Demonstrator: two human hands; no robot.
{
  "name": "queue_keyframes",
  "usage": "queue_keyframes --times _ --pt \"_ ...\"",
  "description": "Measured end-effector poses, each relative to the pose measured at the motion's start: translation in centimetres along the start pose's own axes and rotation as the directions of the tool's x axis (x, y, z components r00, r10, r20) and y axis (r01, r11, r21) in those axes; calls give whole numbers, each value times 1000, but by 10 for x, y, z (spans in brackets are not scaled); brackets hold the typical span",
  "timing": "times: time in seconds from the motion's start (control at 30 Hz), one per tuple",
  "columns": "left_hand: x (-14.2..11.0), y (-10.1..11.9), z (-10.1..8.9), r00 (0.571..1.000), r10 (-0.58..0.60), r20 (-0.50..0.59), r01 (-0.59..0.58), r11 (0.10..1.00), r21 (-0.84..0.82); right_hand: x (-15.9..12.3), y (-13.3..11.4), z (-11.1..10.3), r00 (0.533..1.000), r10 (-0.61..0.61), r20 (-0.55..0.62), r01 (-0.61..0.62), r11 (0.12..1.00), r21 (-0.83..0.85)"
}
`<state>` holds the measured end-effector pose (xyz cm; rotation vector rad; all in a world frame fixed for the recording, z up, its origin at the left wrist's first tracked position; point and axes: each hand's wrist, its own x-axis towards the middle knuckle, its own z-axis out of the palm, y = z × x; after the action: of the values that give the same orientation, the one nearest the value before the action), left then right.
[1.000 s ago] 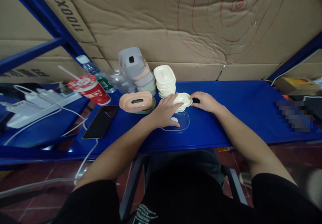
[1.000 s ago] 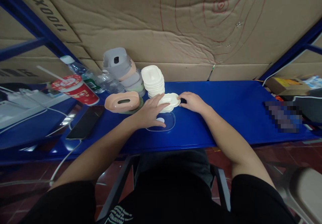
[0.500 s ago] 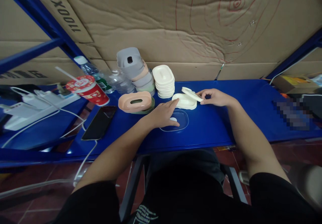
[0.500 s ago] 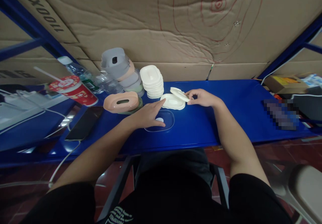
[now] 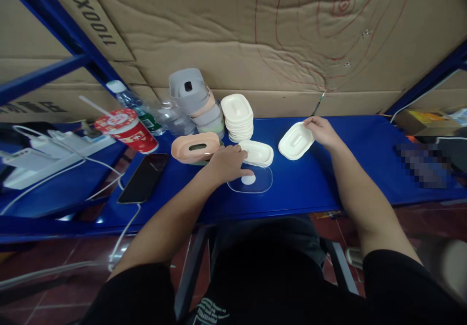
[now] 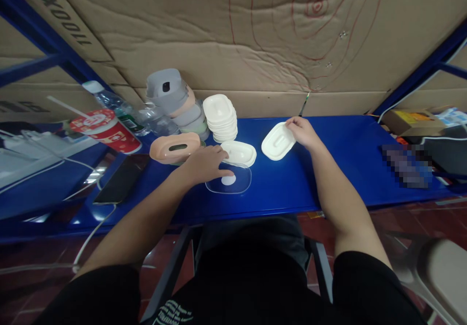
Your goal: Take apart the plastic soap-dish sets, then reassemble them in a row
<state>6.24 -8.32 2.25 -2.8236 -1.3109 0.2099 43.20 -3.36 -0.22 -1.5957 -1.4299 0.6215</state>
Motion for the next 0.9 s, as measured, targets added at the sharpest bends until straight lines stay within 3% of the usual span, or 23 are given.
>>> queue_keyframes --times 0.1,0.23,0.4,0.57,0.77,0.9 --pt "0 -1 1 1000 -25 -13 25 999 19 -6 0 -1 992 -4 128 40 958 -283" --pt "1 -4 6 999 -17 -51 18 1000 9 -12 -5 -4 949 91 303 114 794 -597" --pt "1 -8 11 994 -16 -104 6 995 -99 -15 -16 -7 910 147 387 155 744 -649" --pt "-5 -32 -5 960 -125 -251 76 978 -195 -18 -22 -12 886 216 411 174 666 -726" --pt "-19 -54 -26 889 -421 -180 397 905 -154 -17 -22 -18 878 249 409 184 613 -768" --pt "-18 -58 -22 894 -434 -113 426 900 -93 -17 -22 -18 855 275 439 174 646 -743"
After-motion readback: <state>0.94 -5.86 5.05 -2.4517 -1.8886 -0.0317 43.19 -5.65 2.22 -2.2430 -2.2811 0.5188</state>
